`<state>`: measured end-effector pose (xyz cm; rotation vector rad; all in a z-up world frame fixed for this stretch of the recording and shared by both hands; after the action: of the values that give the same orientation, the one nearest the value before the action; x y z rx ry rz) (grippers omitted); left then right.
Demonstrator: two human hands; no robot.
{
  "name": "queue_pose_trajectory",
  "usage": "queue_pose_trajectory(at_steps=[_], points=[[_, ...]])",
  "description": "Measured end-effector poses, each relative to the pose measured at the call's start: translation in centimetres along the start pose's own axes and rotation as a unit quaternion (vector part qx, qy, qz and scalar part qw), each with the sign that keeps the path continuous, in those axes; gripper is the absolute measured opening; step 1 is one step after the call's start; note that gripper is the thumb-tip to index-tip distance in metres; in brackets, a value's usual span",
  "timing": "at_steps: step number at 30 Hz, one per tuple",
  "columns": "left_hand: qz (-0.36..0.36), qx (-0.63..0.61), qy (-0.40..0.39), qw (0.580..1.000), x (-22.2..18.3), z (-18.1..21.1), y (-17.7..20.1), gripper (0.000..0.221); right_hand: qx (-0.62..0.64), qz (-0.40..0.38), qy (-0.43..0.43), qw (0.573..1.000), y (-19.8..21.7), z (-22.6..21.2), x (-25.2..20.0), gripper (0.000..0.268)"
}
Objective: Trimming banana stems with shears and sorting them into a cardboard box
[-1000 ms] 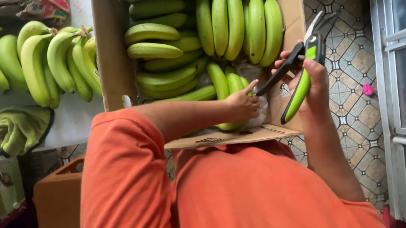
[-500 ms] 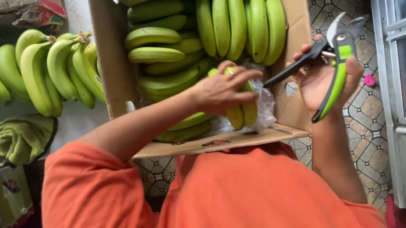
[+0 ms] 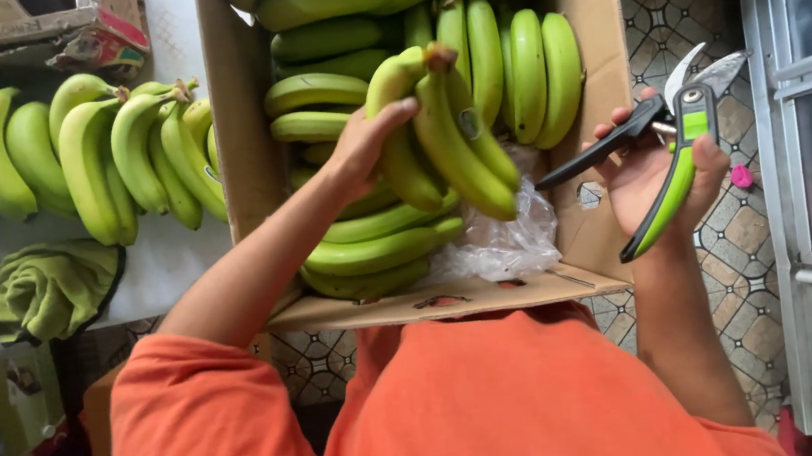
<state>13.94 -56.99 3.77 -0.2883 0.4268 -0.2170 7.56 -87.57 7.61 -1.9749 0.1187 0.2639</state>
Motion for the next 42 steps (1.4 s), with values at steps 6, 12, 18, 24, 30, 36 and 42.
queue_pose_trajectory(at_steps=[6, 12, 18, 24, 30, 36, 42], points=[[0.123, 0.069, 0.159, 0.977, 1.7, -2.9, 0.8, 0.061, -0.020, 0.042, 0.008, 0.999, 1.0, 0.4, -0.1, 0.069], [0.129, 0.169, 0.143, 0.967, 5.5, -6.2, 1.4, 0.060, -0.185, 0.012, 0.038, 0.982, 0.6, 0.5, -0.3, 0.064], [0.158, 0.144, -0.001, 0.977, 7.4, -8.0, 3.0, 0.083, -0.211, -0.047, -0.081, 0.973, 0.5, 5.2, -0.1, 0.074], [0.194, 0.080, -0.010, 0.978, 5.0, -8.1, 3.7, 0.084, -0.215, -0.080, -0.274, 0.934, -1.9, 12.3, -2.1, 0.076], [0.152, 0.329, -0.028, 0.931, 3.4, -4.4, 2.6, 0.091, -0.218, -0.074, -0.296, 0.927, -2.1, 13.5, -2.5, 0.073], [0.073, 0.492, -0.129, 0.858, 4.1, -2.5, -0.1, 0.076, -0.189, -0.085, -0.294, 0.933, -0.2, 13.1, -2.7, 0.074], [-0.005, 0.475, -0.198, 0.858, 4.6, -3.3, -1.2, 0.064, -0.160, -0.097, -0.287, 0.940, -1.4, 12.7, -3.4, 0.077]])
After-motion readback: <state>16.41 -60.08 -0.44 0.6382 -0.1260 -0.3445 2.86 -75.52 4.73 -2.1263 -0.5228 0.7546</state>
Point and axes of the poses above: each hand's wrist, its own x-axis towards the middle knuckle, its own y-axis out of the back of the hand, z = x × y, the point moved 10 cm from there along x, towards the middle knuckle, and after that the axes turned 9 degrees about x, right-handed, at the moved point
